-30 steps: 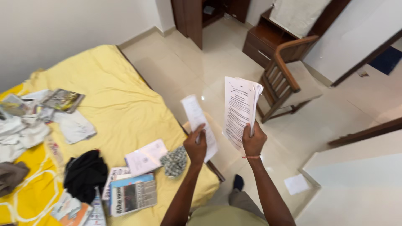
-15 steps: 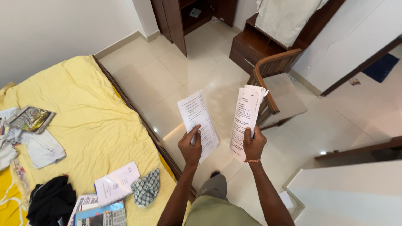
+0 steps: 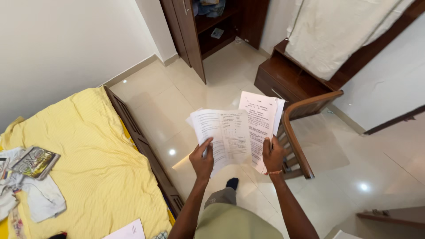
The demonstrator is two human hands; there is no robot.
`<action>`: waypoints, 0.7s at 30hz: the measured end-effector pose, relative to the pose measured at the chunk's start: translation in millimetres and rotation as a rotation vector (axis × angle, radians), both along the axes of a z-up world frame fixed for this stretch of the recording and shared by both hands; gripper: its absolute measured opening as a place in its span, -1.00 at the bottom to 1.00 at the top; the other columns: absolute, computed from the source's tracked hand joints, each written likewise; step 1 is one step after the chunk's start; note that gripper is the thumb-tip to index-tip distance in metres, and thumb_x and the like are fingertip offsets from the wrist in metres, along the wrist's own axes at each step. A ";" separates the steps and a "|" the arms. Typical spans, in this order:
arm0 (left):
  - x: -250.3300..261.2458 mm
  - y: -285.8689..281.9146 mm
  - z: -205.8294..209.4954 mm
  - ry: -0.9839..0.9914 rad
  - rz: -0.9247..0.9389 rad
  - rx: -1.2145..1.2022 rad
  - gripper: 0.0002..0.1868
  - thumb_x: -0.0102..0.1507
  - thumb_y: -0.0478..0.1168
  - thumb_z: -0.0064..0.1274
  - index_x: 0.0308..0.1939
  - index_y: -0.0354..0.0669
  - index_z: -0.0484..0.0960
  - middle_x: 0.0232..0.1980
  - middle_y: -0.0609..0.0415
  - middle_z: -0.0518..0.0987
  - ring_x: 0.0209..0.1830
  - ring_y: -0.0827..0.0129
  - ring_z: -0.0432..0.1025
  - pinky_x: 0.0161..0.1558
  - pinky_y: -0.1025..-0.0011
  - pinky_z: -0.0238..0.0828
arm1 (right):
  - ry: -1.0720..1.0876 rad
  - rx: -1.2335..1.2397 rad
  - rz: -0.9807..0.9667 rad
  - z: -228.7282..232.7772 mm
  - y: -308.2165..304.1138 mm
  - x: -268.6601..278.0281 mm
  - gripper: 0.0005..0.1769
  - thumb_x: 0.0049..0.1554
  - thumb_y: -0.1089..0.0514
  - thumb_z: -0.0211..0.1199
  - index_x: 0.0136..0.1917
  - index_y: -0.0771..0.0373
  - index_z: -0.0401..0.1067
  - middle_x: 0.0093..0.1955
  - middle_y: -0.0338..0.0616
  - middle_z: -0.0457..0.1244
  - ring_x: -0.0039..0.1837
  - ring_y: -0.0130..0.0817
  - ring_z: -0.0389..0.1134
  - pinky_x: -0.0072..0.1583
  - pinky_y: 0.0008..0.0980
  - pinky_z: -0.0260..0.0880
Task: The person folds a white shirt on the bed and places it in a wardrobe. They then pick up several books and papers from the bed and place them into the wardrobe.
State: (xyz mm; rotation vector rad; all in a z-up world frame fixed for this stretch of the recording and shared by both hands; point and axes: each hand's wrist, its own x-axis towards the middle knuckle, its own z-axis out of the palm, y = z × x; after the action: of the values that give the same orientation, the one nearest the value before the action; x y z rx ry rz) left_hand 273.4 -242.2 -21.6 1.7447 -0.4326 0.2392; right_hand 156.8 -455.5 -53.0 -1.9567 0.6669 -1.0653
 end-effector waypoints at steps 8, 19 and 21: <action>155.6 -104.1 2.8 -0.043 -0.005 0.131 -0.71 0.24 -0.46 0.08 0.02 -0.27 0.73 -0.02 -0.19 0.70 -0.17 0.21 0.65 -0.15 0.40 0.57 | 0.066 0.039 -0.089 17.0 -99.0 134.1 -0.71 0.30 0.14 0.15 0.14 0.39 0.53 -0.36 0.07 0.33 -0.41 -0.40 0.23 -0.31 -0.30 0.21; 360.4 -279.8 -32.6 -0.023 0.069 0.236 -0.72 0.23 -0.48 0.05 -0.01 -0.30 0.72 -0.11 -0.19 0.71 -0.32 0.17 0.62 -0.23 0.34 0.52 | 0.036 -0.036 -0.094 -19.9 -294.1 318.8 -0.76 0.32 0.16 0.16 0.00 0.40 0.49 -0.37 0.09 0.23 -0.38 -0.39 0.19 -0.27 -0.26 0.24; 400.2 -314.1 -34.7 -0.048 0.092 0.254 -0.72 0.22 -0.48 0.06 -0.01 -0.30 0.72 -0.11 -0.20 0.70 -0.28 0.13 0.63 -0.20 0.34 0.54 | 0.080 -0.063 -0.110 -19.8 -329.9 354.7 -0.75 0.30 0.15 0.18 -0.10 0.41 0.46 -0.38 0.11 0.22 -0.40 -0.32 0.20 -0.27 -0.23 0.24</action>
State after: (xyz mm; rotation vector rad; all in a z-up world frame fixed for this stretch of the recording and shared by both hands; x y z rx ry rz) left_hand 673.5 -556.3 -56.3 2.0139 -0.4332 0.3029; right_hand 511.5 -785.4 -72.8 -2.0452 0.8021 -1.0905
